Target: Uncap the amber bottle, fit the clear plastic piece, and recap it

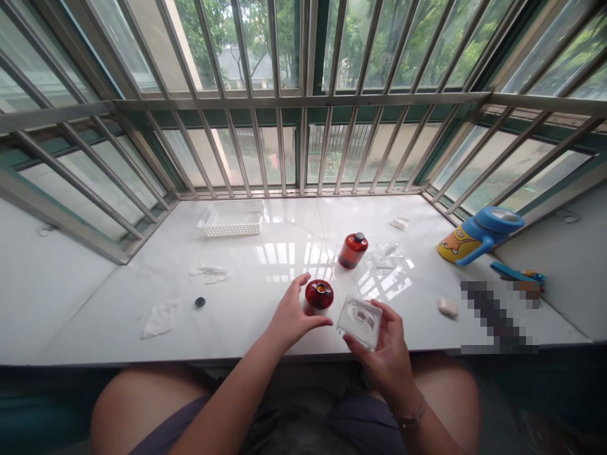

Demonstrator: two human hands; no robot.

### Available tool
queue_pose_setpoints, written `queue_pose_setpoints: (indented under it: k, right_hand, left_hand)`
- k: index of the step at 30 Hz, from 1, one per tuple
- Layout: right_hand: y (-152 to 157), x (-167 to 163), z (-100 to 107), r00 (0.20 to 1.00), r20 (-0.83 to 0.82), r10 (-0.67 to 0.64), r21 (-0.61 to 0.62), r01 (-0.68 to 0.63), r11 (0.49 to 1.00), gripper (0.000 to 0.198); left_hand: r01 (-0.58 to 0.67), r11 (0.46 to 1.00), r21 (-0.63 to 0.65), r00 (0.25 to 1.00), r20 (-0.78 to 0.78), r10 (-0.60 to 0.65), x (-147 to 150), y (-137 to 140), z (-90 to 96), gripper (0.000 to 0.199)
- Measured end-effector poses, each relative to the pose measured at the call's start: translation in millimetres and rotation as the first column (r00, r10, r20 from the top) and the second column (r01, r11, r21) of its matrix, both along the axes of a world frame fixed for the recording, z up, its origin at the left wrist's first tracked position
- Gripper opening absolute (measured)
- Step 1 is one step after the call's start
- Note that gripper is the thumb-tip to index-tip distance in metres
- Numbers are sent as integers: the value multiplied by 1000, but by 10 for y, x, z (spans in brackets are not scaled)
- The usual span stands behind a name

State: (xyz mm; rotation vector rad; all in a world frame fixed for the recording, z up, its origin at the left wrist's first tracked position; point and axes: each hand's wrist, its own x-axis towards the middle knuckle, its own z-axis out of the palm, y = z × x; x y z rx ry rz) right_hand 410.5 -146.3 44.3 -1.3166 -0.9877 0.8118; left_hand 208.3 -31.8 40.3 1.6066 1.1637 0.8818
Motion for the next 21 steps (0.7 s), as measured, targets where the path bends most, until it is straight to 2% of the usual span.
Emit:
queue_pose_setpoints:
  k: [2, 5, 7, 11, 13, 15, 17, 21]
  right_hand:
    - [8, 24, -10, 1000, 20, -3, 11, 3, 1000, 80]
    - [17, 61, -34, 999, 33, 6, 16, -7, 1000, 76]
    - [25, 91, -69, 999, 49, 16, 10, -17, 1000, 76]
    - [57, 152, -192, 991, 119, 69, 18, -71, 997, 76]
    - [77, 163, -267, 986, 136, 97, 23, -101, 995, 76]
    - [95, 147, -339, 983, 134, 126, 20, -130, 991, 77]
    - [113, 101, -393, 979, 123, 161, 10, -163, 987, 78]
    - [160, -57, -416, 965, 114, 235, 5, -237, 971, 79]
  left_hand:
    - [3, 1000, -24, 1000, -6, -3, 99, -12, -52, 117]
    - [-29, 998, -64, 1000, 5, 29, 147, -19, -62, 97]
    - [-15, 999, -46, 1000, 8, 15, 81, -19, -16, 82]
    - [100, 986, 130, 994, -53, -94, -252, -44, 122, 72]
    - [110, 986, 125, 990, -105, -97, -465, -89, 174, 79]
    - [73, 995, 66, 989, -136, -64, -671, -162, 213, 87]
    - [44, 998, 40, 985, -169, -37, -846, -250, 249, 85]
    - [84, 990, 115, 957, -286, -48, -1056, -404, 322, 77]
